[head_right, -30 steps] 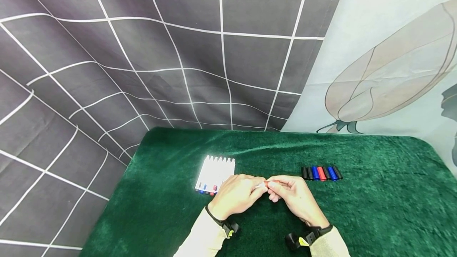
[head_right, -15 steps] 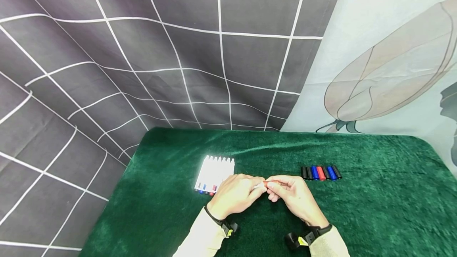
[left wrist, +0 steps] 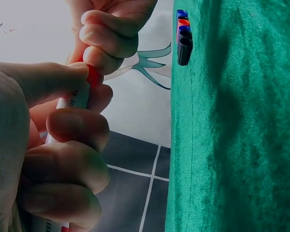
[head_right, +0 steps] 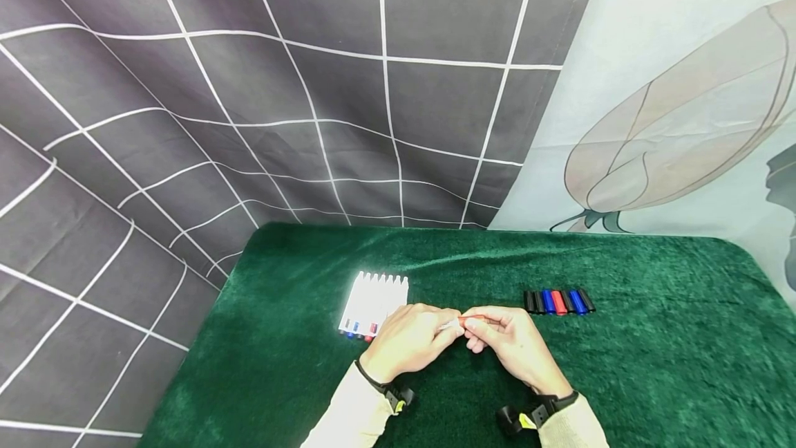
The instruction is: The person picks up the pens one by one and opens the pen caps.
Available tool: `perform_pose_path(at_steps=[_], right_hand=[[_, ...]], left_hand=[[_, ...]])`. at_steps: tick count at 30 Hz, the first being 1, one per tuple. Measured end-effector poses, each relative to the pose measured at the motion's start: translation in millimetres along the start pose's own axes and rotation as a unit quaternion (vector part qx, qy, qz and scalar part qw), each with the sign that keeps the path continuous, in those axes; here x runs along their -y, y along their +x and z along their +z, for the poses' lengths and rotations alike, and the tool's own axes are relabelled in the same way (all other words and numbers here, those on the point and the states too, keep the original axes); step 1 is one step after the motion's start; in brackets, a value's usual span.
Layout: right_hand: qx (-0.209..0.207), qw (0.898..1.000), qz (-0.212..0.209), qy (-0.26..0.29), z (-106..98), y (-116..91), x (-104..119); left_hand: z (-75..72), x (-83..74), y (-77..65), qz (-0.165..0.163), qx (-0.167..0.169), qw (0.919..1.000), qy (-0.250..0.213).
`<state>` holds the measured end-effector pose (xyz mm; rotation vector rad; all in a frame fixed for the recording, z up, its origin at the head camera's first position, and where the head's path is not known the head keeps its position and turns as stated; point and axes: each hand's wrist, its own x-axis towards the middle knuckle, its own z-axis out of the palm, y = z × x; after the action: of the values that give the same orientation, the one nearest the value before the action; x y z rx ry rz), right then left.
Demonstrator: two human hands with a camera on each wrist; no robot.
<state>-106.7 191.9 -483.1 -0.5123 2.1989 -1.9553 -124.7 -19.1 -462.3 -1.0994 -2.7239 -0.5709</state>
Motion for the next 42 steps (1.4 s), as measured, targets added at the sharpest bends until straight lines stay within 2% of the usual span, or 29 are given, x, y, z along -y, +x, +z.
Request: perform_pose_path(at_steps=[14,19,26,34,42], right_hand=[[-0.004,1.0,-0.014,-0.012,0,-1,1],[-0.006,1.0,-0.008,-0.013,0,0,2],[-0.04,0.999,0.021,0.027,6,3,4],[-0.077,0.991,0.044,0.1,13,4,6],[-0.071,0.983,0.021,0.167,12,3,3]], left_hand=[[-0.4,2.3,-0.3,0.004,0.001,0.9999,-0.015],[0.7,3.2,-0.7,0.005,-0.012,0.9998,-0.015],[2.0,4.7,-0.3,0.006,-0.058,0.9982,0.011],[0.7,4.4,-0.4,-0.003,-0.072,0.9972,0.018],[-2.0,4.3,-0.2,-0.01,-0.084,0.9959,0.031]])
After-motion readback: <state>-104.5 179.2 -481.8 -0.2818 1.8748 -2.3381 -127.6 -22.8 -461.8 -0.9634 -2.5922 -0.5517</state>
